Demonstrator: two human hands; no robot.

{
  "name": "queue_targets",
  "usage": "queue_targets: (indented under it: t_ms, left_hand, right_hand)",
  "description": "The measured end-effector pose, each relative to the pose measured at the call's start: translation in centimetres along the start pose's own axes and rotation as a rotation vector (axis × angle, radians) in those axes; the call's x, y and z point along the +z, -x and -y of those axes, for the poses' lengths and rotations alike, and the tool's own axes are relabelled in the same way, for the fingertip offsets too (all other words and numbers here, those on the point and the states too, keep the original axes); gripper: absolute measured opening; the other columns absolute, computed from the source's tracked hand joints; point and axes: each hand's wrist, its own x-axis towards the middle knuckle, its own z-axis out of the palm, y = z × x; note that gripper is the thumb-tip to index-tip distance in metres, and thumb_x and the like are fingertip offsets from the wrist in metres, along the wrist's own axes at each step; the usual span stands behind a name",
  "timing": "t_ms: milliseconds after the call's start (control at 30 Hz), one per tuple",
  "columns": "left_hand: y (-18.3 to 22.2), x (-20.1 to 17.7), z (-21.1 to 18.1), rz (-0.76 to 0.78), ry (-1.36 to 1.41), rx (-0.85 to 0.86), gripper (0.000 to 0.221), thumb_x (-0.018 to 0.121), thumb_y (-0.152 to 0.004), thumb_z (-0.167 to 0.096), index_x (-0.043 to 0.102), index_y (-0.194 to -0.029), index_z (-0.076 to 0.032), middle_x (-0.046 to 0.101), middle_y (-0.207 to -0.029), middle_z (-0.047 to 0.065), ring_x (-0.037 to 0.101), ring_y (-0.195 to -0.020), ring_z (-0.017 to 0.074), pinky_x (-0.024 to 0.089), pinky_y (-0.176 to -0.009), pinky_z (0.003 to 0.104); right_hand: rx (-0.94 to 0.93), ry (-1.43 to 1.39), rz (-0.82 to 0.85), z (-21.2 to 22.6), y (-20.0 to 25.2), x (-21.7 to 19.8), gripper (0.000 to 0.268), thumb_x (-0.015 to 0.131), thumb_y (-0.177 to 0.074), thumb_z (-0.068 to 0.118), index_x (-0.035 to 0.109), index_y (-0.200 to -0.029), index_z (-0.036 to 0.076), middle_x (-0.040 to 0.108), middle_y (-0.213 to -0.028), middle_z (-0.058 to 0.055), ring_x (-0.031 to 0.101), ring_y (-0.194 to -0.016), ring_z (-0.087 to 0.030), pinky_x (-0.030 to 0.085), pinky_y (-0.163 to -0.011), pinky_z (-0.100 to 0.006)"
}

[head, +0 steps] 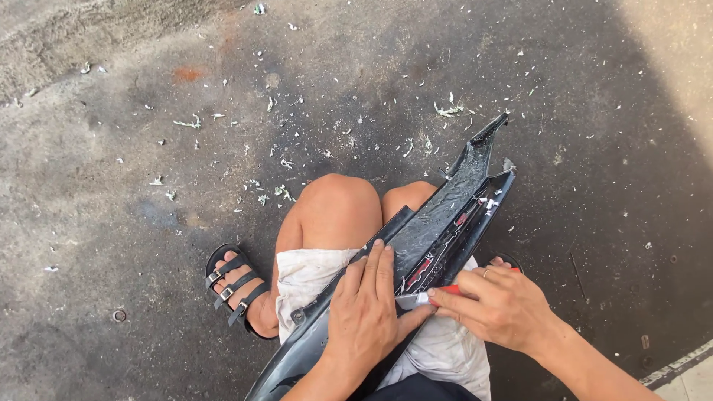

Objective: Trimming the edges of a motorcycle fairing with a utility knife.

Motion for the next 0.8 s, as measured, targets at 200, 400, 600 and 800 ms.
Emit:
queue_targets:
  t_ms: [200, 400, 600, 800]
  left_hand:
    - [-0.6, -1.0, -0.1, 0.002, 0.054, -0.025, 0.094, 0.084, -0.076, -0.055, 0.054, -0.128, 0.017, 0.063, -0.126, 0.032, 0.063, -0.105, 0.0368, 0.053, -0.092, 0.040]
    - [-0.3, -1.7, 0.5, 0.026, 0.183, 0.007, 0.088, 0.083, -0.071, -0.047, 0.056, -0.132, 0.009, 0.062, -0.134, 0.029, 0.064, -0.113, 0.0388, 0.052, -0.098, 0.044]
    - [-0.4, -1.5, 0.3, -0.005, 0.113, -0.029, 0.086, 0.084, -0.077, -0.049, 0.055, -0.131, 0.011, 0.065, -0.130, 0.026, 0.063, -0.108, 0.0328, 0.053, -0.092, 0.038]
    - [-0.4, -1.4, 0.4, 0.032, 0.119, -0.012, 0.088, 0.084, -0.073, -0.051, 0.056, -0.130, 0.009, 0.062, -0.133, 0.028, 0.063, -0.108, 0.0351, 0.052, -0.093, 0.040]
  right_hand:
    - [0.155, -0.109, -0.063, 0.9, 0.5, 0.2, 0.018, 0.081, -0.077, 0.026, 0.081, -0.095, 0.021, 0.051, -0.063, 0.006, 0.045, -0.044, -0.010, 0.038, -0.043, -0.028]
    - [0.085, -0.156, 0.001, 2.4, 0.5, -0.2, 0.023, 0.081, -0.078, 0.027, 0.078, -0.100, 0.021, 0.048, -0.069, 0.003, 0.044, -0.049, -0.014, 0.041, -0.047, -0.029]
    - [0.186, -0.084, -0.105, 2.9, 0.4, -0.3, 0.024, 0.081, -0.077, 0.022, 0.080, -0.100, 0.018, 0.052, -0.072, 0.005, 0.046, -0.050, -0.009, 0.042, -0.045, -0.026]
    - [0.165, -0.138, -0.101, 2.5, 0.8, 0.4, 0.026, 0.082, -0.074, 0.024, 0.081, -0.099, 0.022, 0.047, -0.066, 0.007, 0.040, -0.045, -0.008, 0.036, -0.039, -0.025]
